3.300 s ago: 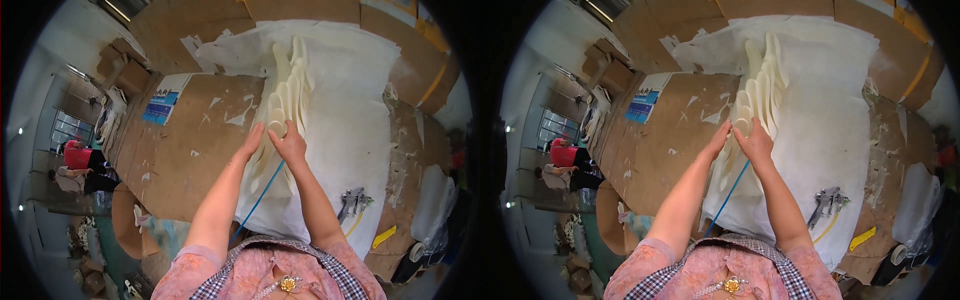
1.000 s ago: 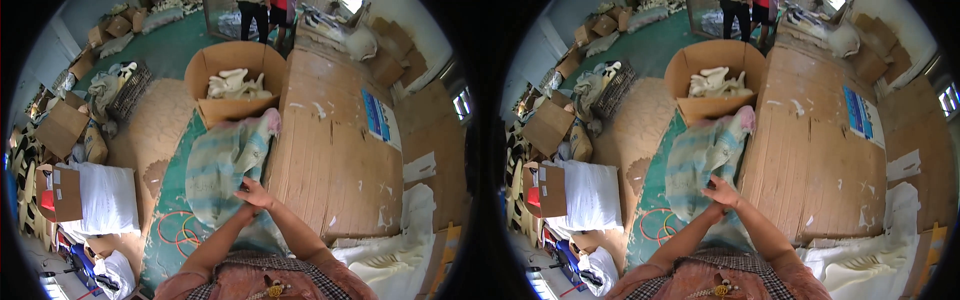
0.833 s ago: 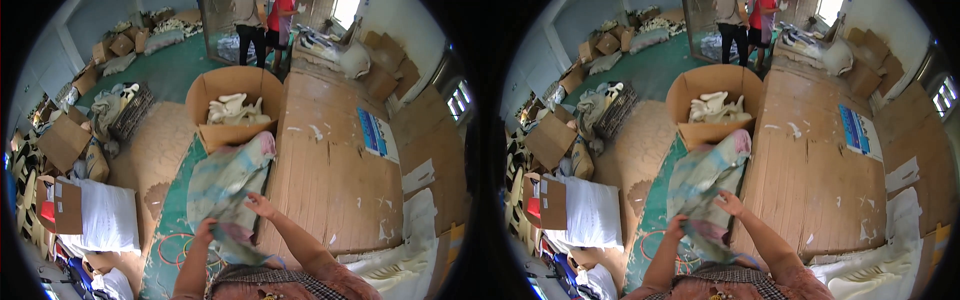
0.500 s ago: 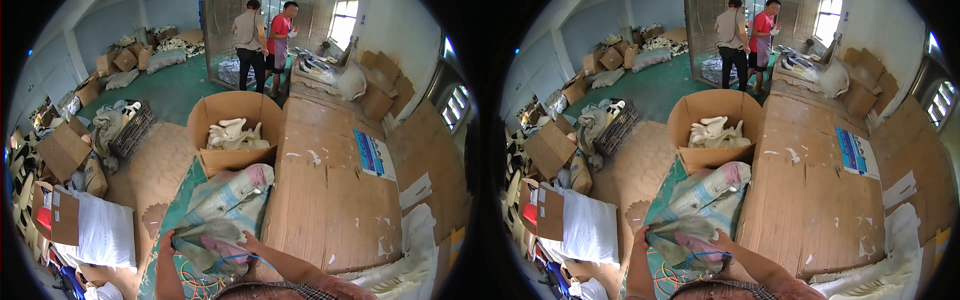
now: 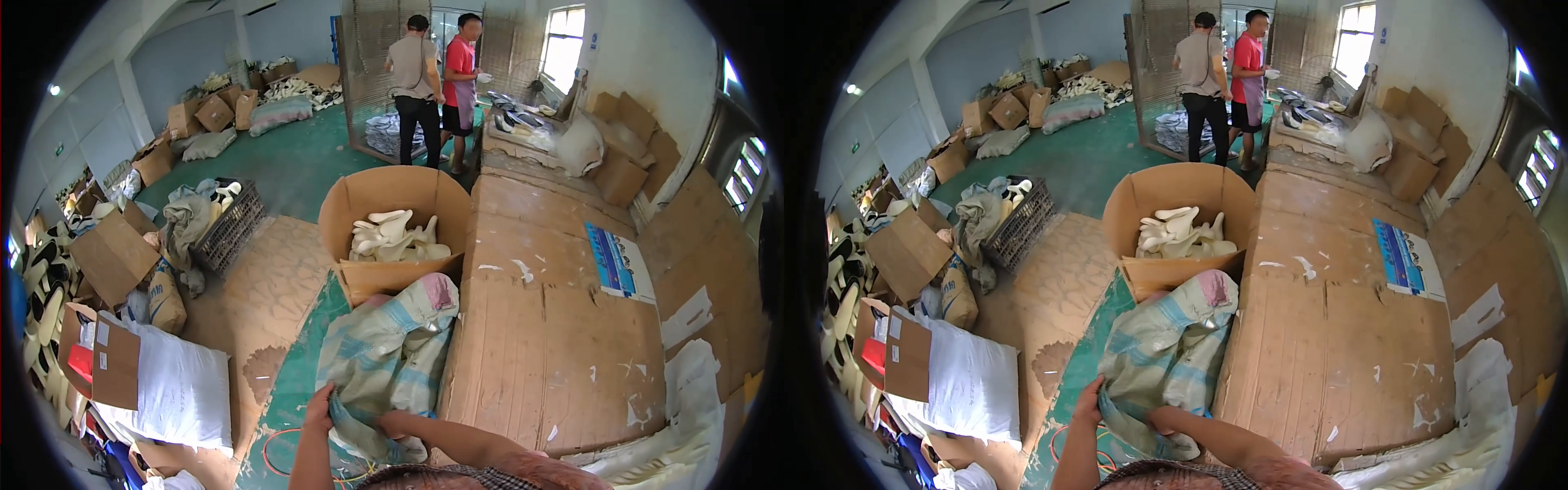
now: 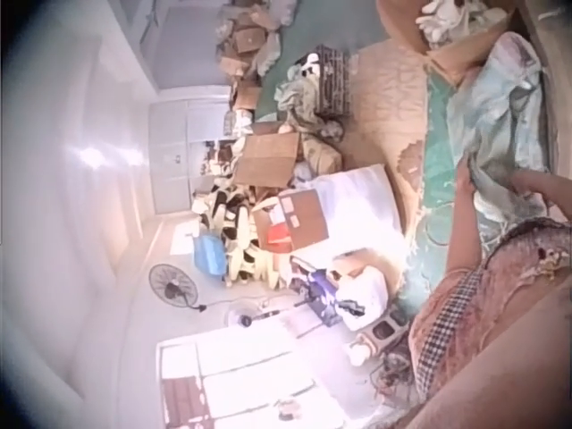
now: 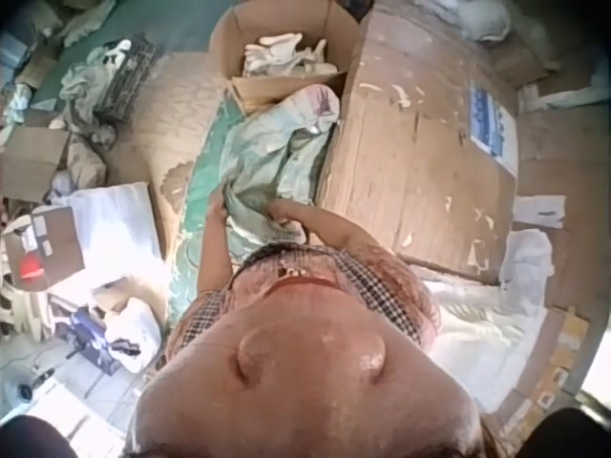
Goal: Organize and stack white foam inserts on a workbench and place them into a large storage bag.
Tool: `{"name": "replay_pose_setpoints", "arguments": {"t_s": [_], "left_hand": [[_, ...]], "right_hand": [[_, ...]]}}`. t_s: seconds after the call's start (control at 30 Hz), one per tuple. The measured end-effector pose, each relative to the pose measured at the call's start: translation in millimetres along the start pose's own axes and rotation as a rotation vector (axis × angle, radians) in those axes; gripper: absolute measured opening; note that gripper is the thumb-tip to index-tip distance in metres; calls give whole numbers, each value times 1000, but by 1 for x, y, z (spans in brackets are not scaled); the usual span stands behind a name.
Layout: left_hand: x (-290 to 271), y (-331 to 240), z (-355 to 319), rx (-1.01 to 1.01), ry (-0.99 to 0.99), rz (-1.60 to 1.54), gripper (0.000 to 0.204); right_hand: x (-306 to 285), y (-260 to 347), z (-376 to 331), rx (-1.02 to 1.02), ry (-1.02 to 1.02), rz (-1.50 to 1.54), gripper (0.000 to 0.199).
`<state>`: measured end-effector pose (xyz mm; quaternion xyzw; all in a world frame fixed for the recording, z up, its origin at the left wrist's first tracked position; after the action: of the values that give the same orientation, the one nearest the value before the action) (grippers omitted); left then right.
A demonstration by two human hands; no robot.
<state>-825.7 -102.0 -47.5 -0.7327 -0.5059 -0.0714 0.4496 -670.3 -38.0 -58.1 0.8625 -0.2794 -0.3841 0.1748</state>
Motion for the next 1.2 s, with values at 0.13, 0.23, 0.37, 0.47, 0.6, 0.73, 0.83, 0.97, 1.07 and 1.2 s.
{"name": "replay_pose_setpoints", "arguments": {"t_s": [0.13,0.23,0.37,0.47,0.6,0.73,0.83,0.97,1.07,1.2], "left_hand": [[-47,-35,5,84,-62,-159,30],[-109,-35,17,58,-213,-60,28],[-90,-70,-10,415,-801,1283,55],[75,-82,-70,1163,-485,1546,48],[186,-4,-61,870,406,1322,30],[141,134,1,390,804,1740,36],[78,185,1,18,791,1831,45],[10,207,-2,-115,765,1964,52],[5,210,-6,-212,683,1937,57],[8,205,2,-180,586,1902,64]], "right_hand": [[8,-54,-54,122,-32,24,30],[24,-103,-105,241,-243,185,36],[48,-139,-170,405,-391,282,39],[75,-148,-203,622,-311,255,41],[102,-144,-198,626,-260,249,39],[111,-134,-184,604,-228,249,36],[121,-139,-185,498,-395,299,35],[118,-153,-171,392,-514,529,31],[111,-147,-181,576,-400,889,31],[117,-162,-159,589,-411,752,32]]}}
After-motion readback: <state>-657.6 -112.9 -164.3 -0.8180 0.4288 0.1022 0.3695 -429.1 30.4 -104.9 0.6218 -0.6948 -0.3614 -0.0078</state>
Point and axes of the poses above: each hand's wrist, its own z-axis towards the middle knuckle, its own x-axis out of the palm, y = z × x, the point moved 6 cm from there along z, towards the middle knuckle, and after that the axes turned 6 degrees about y, right-handed, at the moved point
